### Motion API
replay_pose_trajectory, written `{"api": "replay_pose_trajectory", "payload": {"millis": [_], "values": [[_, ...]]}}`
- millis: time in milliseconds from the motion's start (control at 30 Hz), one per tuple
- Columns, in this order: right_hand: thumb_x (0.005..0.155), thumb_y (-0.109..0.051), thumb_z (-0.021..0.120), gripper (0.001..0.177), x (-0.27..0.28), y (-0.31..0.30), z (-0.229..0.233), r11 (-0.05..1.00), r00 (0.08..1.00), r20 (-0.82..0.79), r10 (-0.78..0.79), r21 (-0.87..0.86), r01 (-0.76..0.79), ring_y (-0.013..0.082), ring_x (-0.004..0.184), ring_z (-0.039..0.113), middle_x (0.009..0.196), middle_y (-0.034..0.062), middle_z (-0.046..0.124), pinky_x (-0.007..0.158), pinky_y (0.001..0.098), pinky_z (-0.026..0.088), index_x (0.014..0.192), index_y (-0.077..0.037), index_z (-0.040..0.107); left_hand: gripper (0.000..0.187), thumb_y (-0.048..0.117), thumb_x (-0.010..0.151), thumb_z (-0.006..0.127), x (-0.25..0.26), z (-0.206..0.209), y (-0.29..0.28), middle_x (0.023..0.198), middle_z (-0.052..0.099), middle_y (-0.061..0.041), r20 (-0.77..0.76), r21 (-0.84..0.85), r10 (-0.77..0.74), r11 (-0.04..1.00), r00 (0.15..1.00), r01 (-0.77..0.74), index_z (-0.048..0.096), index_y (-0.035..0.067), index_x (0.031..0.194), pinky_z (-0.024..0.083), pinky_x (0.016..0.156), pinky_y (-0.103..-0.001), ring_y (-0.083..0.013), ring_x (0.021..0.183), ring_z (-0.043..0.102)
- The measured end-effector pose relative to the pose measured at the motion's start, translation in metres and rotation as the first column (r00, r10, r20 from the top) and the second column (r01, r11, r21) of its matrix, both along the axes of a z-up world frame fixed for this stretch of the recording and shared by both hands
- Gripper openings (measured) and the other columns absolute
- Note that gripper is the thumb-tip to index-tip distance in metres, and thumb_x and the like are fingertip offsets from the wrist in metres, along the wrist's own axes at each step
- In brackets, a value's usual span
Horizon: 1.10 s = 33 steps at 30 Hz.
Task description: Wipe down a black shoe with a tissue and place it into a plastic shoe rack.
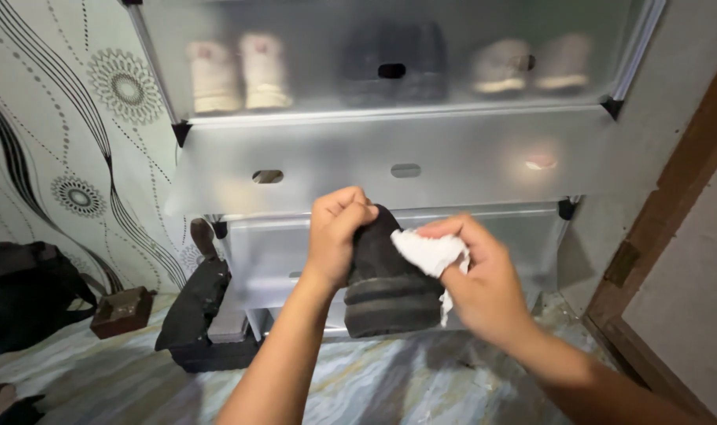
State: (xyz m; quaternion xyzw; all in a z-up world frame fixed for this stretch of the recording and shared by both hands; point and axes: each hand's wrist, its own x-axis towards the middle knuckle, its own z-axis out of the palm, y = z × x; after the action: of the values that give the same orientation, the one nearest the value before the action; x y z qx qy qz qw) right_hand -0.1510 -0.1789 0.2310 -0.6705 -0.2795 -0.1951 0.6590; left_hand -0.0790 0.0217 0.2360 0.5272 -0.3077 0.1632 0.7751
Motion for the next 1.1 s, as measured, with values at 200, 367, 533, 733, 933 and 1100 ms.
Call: {"api": "replay_pose_trajectory", "payload": {"millis": [200,367,533,733,933,1100], "values": [[0.083,0.009,0.057,0.031,-0.018,0.008,0.008,0.948,0.927,0.374,0.039,-0.307,0.084,0.0118,0.1,0.067,0.107,0.0069,0.069,0.088,0.0265,0.053,0.11,-0.002,0.066,0.032,0.006,0.084,0.067,-0.005,0.0,-0.018,0.06,0.043,0.006,0.068,0.209,0.104,0.971,0.992,-0.116,0.045,0.006,0.061,0.031,0.052,-0.027,-0.0044,0.06,0.037],[0.093,0.004,0.053,0.021,0.03,0.004,-0.033,0.994,0.988,0.123,-0.097,-0.04,0.103,0.0062,0.096,0.064,0.102,0.0011,0.07,0.085,0.0229,0.052,0.111,-0.003,0.06,0.032,0.007,0.086,0.066,0.0,-0.008,-0.014,0.06,0.042,0.007,0.09,0.164,0.154,0.972,0.984,-0.167,0.044,0.006,0.063,0.032,0.054,-0.027,-0.0041,0.061,0.037],[0.091,0.001,0.055,0.023,0.062,-0.011,-0.07,0.939,0.949,-0.2,-0.242,-0.296,0.177,0.0107,0.069,0.052,0.09,0.0045,0.066,0.057,0.0286,0.043,0.111,-0.005,0.065,0.032,0.007,0.085,0.065,0.002,-0.017,0.001,0.061,0.041,0.007,0.103,0.187,0.167,0.965,0.981,-0.183,0.042,0.006,0.063,0.031,0.054,-0.026,-0.004,0.062,0.035],[0.094,-0.004,0.06,0.013,0.05,-0.002,-0.046,0.996,0.967,-0.249,0.059,-0.055,-0.075,0.004,0.082,0.064,0.09,-0.0011,0.07,0.07,0.0223,0.051,0.106,-0.004,0.063,0.032,0.007,0.086,0.065,0.012,-0.03,0.004,0.062,0.04,0.008,0.072,0.216,0.16,0.961,0.984,-0.172,0.042,0.006,0.063,0.03,0.054,-0.026,-0.0039,0.062,0.035],[0.094,-0.003,0.062,0.011,0.023,0.009,-0.029,0.992,0.995,-0.088,0.042,-0.112,-0.052,0.0033,0.085,0.059,0.091,-0.0017,0.066,0.074,0.0221,0.049,0.105,-0.004,0.063,0.032,0.009,0.085,0.066,0.011,-0.019,-0.004,0.061,0.043,0.007,0.013,0.242,0.142,0.96,0.99,-0.141,0.045,0.006,0.062,0.033,0.054,-0.026,-0.004,0.062,0.038],[0.092,-0.005,0.062,0.015,0.007,0.008,-0.008,0.99,0.997,-0.082,0.0,-0.143,-0.011,0.0068,0.085,0.06,0.091,0.0014,0.067,0.073,0.025,0.049,0.107,-0.004,0.064,0.028,0.012,0.086,0.065,0.012,-0.011,-0.014,0.062,0.05,0.006,-0.024,0.228,0.169,0.961,0.985,-0.159,0.051,0.005,0.063,0.038,0.056,-0.027,-0.004,0.062,0.044]]}}
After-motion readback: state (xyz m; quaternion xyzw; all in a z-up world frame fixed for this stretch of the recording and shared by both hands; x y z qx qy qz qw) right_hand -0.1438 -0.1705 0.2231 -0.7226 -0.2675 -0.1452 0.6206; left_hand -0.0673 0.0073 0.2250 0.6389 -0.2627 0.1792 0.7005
